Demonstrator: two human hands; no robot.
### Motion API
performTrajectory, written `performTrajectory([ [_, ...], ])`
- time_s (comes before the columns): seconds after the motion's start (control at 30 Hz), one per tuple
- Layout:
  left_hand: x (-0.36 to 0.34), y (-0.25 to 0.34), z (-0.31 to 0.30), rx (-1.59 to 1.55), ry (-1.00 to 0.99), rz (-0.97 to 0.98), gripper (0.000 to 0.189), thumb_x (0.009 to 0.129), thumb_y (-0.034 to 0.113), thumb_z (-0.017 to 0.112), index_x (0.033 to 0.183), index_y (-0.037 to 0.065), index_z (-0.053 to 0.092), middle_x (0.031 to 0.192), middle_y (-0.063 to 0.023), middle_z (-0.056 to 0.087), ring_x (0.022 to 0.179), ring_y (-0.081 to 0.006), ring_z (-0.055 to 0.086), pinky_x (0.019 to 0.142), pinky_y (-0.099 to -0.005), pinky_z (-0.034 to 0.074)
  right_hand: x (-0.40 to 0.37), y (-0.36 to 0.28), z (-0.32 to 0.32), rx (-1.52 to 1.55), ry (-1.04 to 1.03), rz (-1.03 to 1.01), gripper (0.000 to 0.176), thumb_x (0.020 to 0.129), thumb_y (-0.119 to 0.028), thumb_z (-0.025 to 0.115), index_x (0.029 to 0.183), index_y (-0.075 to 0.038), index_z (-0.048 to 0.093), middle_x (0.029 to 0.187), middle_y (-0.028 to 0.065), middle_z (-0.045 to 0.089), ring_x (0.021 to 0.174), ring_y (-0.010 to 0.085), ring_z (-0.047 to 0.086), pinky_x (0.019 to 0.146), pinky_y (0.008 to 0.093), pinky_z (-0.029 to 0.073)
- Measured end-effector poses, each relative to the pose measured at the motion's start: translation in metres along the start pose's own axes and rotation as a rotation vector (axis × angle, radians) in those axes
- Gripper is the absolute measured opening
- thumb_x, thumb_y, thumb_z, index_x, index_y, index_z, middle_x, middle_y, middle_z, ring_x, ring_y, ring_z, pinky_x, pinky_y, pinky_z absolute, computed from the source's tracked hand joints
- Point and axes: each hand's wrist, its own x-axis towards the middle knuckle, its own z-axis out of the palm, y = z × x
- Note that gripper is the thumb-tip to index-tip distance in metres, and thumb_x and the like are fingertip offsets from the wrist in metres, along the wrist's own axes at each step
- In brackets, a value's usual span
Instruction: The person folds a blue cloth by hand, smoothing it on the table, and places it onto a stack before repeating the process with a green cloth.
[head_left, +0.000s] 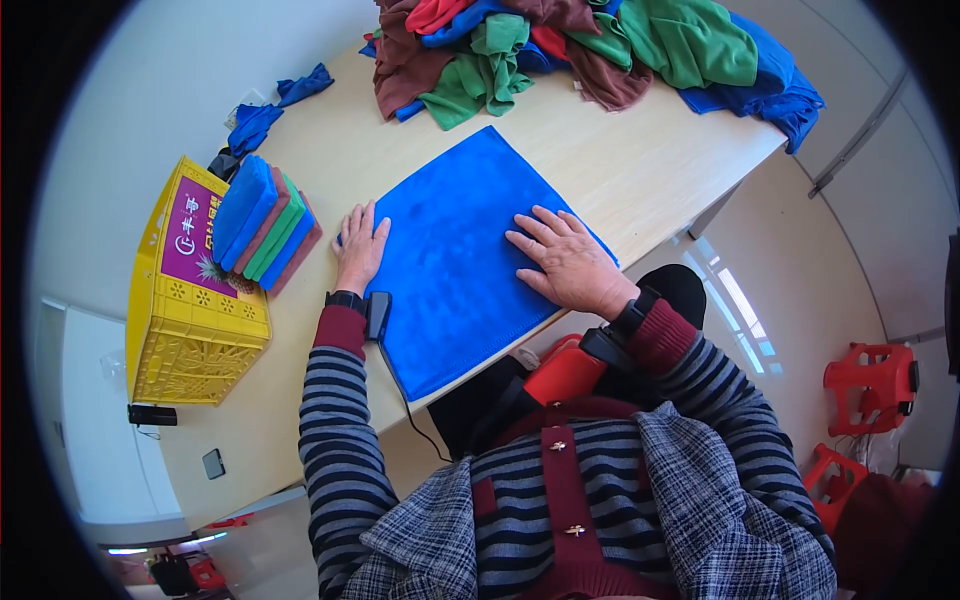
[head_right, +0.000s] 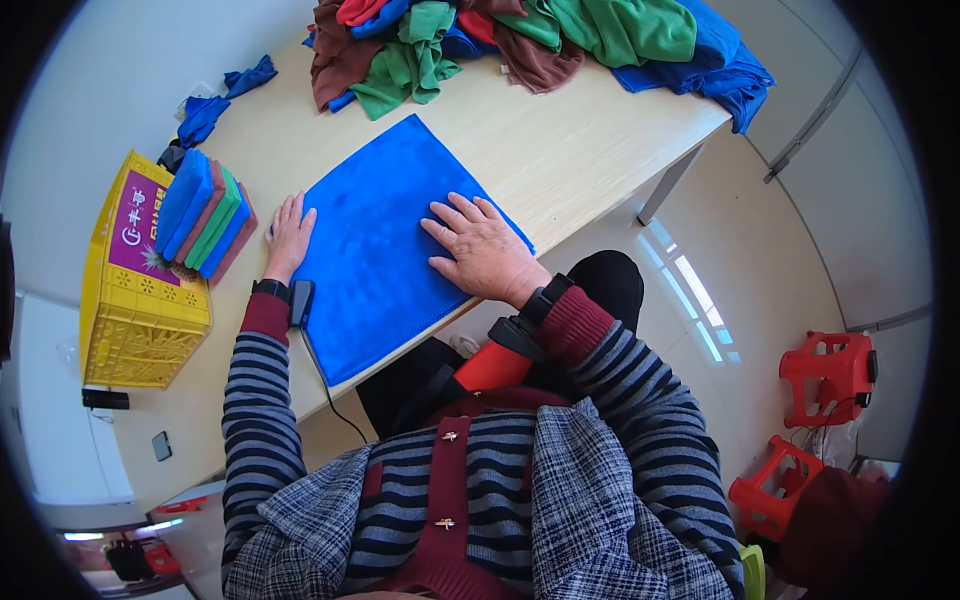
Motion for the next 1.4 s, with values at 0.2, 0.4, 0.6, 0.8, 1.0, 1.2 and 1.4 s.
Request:
performTrajectory([
  [0.2,-0.021,0.011,-0.003,0.019,0.055,-0.025,0.071,0.103,0.060,0.043,0.162,0.021,0.032,0.169,-0.0162,0.025,0.156,-0.0403,0.018,0.120,-0.0700,0.012,-0.001,0.000,-0.002,0.025,-0.009,0.001,0.057,0.105,-0.049,0.047,0.152,-0.017,0.048,0.162,0.0108,0.040,0.153,0.0319,0.030,0.127,0.0486,0.020],
  [0.4,-0.131,0.071,-0.041,0.024,-0.005,0.365,0.078,0.098,0.053,0.059,0.160,0.013,0.034,0.167,-0.0184,0.026,0.154,-0.0421,0.022,0.122,-0.0657,0.012,-0.002,-0.001,-0.001,0.017,0.005,-0.001,0.056,0.106,-0.048,0.047,0.153,-0.017,0.048,0.161,0.0109,0.041,0.153,0.0321,0.030,0.127,0.0486,0.020],
  [0.6,-0.235,0.106,-0.049,-0.061,-0.079,0.362,0.087,0.087,0.048,0.073,0.156,0.008,0.039,0.166,-0.0170,0.029,0.154,-0.0393,0.025,0.124,-0.0607,0.016,-0.001,-0.001,0.000,0.012,0.004,-0.003,0.057,0.106,-0.048,0.047,0.153,-0.016,0.047,0.161,0.0112,0.040,0.153,0.0324,0.030,0.127,0.0485,0.021],
  [0.8,-0.258,0.100,-0.036,-0.056,0.044,0.315,0.093,0.075,0.035,0.087,0.152,0.007,0.044,0.163,-0.0155,0.036,0.151,-0.0357,0.033,0.123,-0.0556,0.024,-0.004,-0.002,-0.002,0.000,-0.016,-0.032,0.062,0.105,-0.053,0.046,0.154,-0.014,0.046,0.162,0.0129,0.039,0.153,0.0337,0.030,0.127,0.0495,0.020],
  [1.0,-0.275,0.095,-0.032,-0.038,0.198,0.407,0.064,0.078,0.013,0.081,0.139,0.006,0.060,0.149,-0.0139,0.055,0.138,-0.0331,0.052,0.115,-0.0476,0.040,-0.030,-0.008,-0.005,-0.024,-0.006,-0.046,0.068,0.104,-0.059,0.045,0.155,-0.013,0.044,0.162,0.0145,0.039,0.153,0.0346,0.029,0.127,0.0508,0.019],
  [1.2,-0.283,0.093,-0.032,-0.088,0.280,0.414,0.045,0.079,0.000,0.074,0.124,0.006,0.071,0.134,-0.0131,0.067,0.128,-0.0336,0.061,0.106,-0.0460,0.048,-0.056,0.013,-0.039,0.189,-0.116,-0.149,0.070,0.098,-0.050,0.062,0.156,-0.015,0.043,0.162,0.0158,0.038,0.152,0.0356,0.032,0.126,0.0522,0.022],
  [1.4,-0.280,0.094,-0.032,-0.196,0.318,0.382,0.035,0.078,-0.004,0.073,0.112,0.006,0.074,0.126,-0.0122,0.071,0.121,-0.0343,0.066,0.101,-0.0455,0.051,-0.089,0.074,-0.056,0.252,-0.075,-0.018,0.079,0.086,-0.024,0.079,0.156,-0.019,0.043,0.162,0.0135,0.040,0.150,0.0361,0.036,0.122,0.0543,0.031],
])
